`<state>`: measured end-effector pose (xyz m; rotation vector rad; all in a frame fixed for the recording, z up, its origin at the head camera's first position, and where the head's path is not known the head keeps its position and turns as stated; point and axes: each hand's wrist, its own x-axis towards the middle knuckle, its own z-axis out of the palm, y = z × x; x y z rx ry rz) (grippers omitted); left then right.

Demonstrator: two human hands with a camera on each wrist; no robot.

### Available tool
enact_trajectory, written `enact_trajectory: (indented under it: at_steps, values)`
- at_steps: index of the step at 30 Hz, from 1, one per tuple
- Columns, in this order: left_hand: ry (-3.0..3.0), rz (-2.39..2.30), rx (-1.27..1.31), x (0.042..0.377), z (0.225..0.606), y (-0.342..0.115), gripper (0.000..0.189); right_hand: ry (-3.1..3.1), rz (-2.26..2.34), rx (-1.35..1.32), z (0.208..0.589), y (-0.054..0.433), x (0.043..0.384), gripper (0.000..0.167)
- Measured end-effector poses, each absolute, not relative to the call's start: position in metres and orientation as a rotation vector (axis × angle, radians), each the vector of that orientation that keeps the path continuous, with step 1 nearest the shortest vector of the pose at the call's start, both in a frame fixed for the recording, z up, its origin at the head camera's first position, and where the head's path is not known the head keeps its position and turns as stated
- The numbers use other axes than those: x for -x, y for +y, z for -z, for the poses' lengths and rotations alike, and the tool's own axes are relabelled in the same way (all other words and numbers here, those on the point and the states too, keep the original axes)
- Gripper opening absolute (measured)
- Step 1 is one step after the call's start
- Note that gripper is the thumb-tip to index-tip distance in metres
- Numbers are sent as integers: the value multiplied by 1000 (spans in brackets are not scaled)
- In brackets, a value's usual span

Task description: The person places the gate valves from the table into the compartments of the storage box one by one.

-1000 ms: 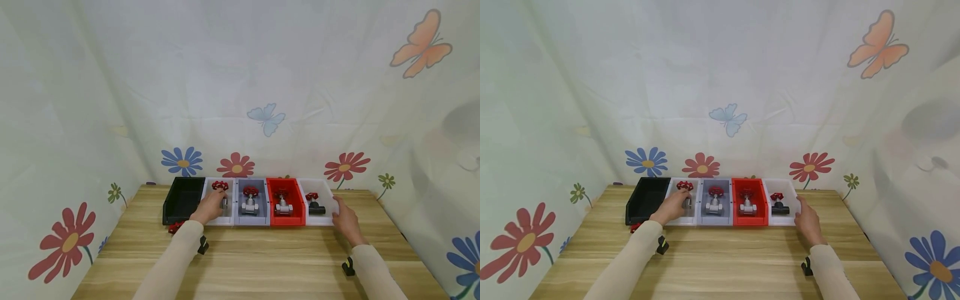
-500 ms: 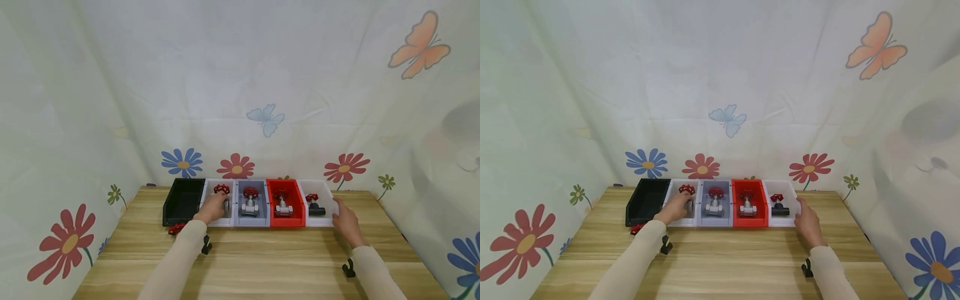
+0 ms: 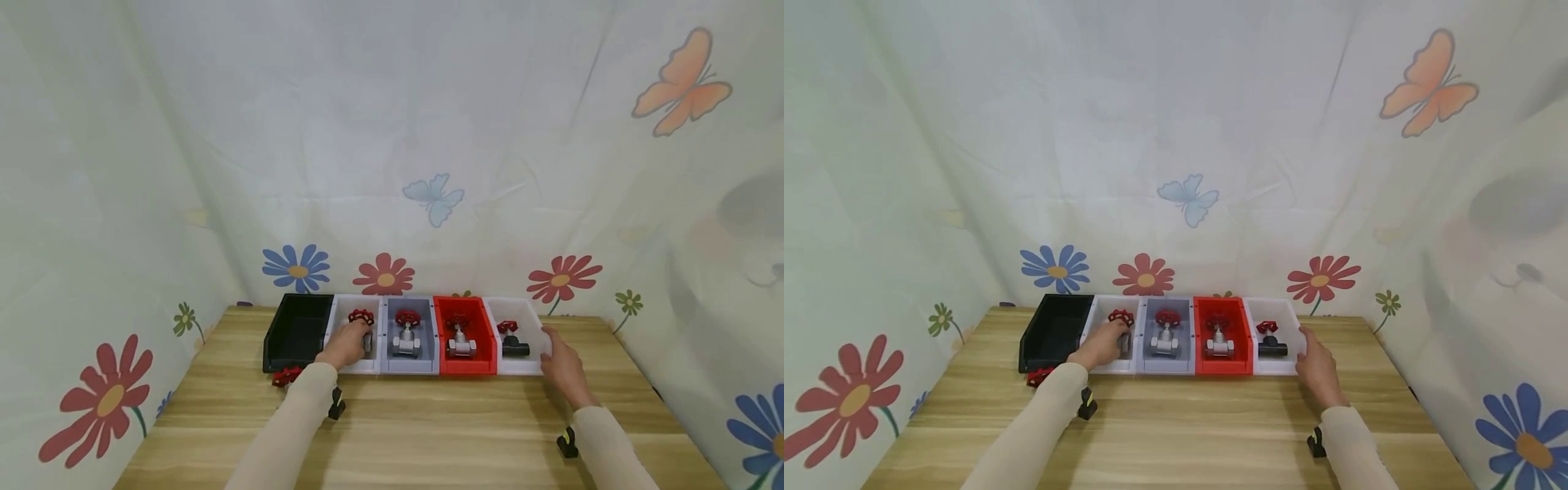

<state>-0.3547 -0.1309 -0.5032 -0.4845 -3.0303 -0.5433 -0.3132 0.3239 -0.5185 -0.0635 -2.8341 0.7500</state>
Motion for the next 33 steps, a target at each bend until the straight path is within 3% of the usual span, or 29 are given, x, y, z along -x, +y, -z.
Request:
enact_trajectory:
  at_steps: [33]
  values:
    - [-3010, 472, 545, 347, 501, -132, 33, -2777, -783, 80, 523, 324, 308, 54]
